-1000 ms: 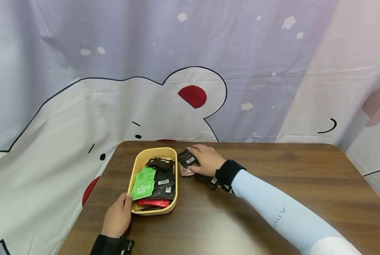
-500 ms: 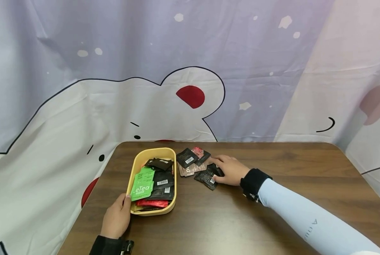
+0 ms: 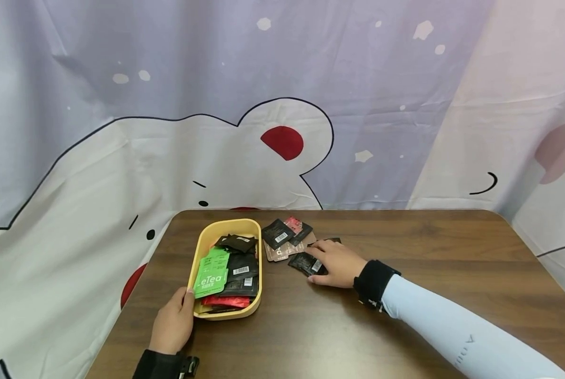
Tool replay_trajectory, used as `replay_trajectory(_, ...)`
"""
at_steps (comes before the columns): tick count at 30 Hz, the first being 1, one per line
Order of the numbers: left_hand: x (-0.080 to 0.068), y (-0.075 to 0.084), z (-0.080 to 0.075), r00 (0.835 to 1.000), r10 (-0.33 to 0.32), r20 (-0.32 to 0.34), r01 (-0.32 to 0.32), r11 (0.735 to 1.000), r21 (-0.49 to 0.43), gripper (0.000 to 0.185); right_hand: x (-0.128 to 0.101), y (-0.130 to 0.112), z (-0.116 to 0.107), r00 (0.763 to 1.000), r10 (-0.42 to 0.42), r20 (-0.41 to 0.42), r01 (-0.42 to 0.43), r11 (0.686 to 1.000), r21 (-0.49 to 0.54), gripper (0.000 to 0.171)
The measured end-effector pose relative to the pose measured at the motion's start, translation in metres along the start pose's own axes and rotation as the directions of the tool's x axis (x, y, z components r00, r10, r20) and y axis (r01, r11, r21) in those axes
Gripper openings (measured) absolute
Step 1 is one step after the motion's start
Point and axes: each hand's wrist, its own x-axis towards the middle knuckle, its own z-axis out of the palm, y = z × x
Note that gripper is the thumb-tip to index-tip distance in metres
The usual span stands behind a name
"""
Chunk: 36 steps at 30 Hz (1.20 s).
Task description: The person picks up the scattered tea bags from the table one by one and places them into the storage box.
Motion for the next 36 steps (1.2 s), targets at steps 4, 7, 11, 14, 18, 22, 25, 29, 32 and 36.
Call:
replay_trajectory(4,0.0,0.001,0.001,1.0,-0.013,0.005,0.013,1.0,-0.004,0.051,0.004,-0.007,-0.001,1.0,0.012,0.012,-0.011,1.0,-0.025,0.076)
replay_trajectory(7,0.0,0.001,0.001,1.0,-0.017,0.007,0.017,1.0,-0.008,0.052,0.005,-0.01,-0.002,1.0,0.007,0.009,-0.006,0.999,-0.051,0.071)
replay_trajectory(11,-0.001,0.001,0.0,1.0,-0.012,0.008,0.012,1.0,-0.015,0.05,0.006,-0.012,-0.001,1.0,-0.013,0.0,0.013,0.996,-0.089,0.062)
replay_trajectory(14,-0.001,0.001,0.0,1.0,-0.011,0.007,0.011,1.0,-0.017,0.049,0.007,-0.013,0.001,0.999,-0.042,-0.01,0.04,0.991,-0.125,0.058)
replay_trajectory(18,0.0,0.0,0.0,1.0,-0.007,0.003,0.007,1.0,-0.014,0.05,0.008,-0.014,0.003,0.998,-0.06,-0.027,0.056,0.987,-0.149,0.056)
replay_trajectory(22,0.0,0.0,0.0,1.0,-0.002,-0.004,0.002,1.0,-0.012,0.05,0.007,-0.016,0.003,0.998,-0.055,-0.036,0.049,0.988,-0.148,0.054)
replay_trajectory(25,0.001,0.0,0.0,1.0,-0.002,-0.007,0.002,1.0,-0.011,0.048,0.006,-0.02,0.003,0.999,-0.051,-0.016,0.048,0.987,-0.154,0.055)
replay_trajectory(29,0.0,0.0,0.0,1.0,-0.003,-0.007,0.003,1.0,-0.011,0.049,0.007,-0.024,0.003,0.997,-0.069,0.021,0.071,0.974,-0.216,0.052)
replay_trajectory(32,0.0,0.001,0.0,1.0,-0.008,-0.006,0.008,1.0,-0.012,0.05,0.009,-0.025,0.003,0.997,-0.082,-0.011,0.077,0.967,-0.244,0.044)
replay_trajectory(36,0.0,0.001,0.001,1.0,-0.016,-0.005,0.016,1.0,-0.014,0.05,0.01,-0.021,0.002,0.988,-0.102,-0.119,0.07,0.967,-0.244,0.031)
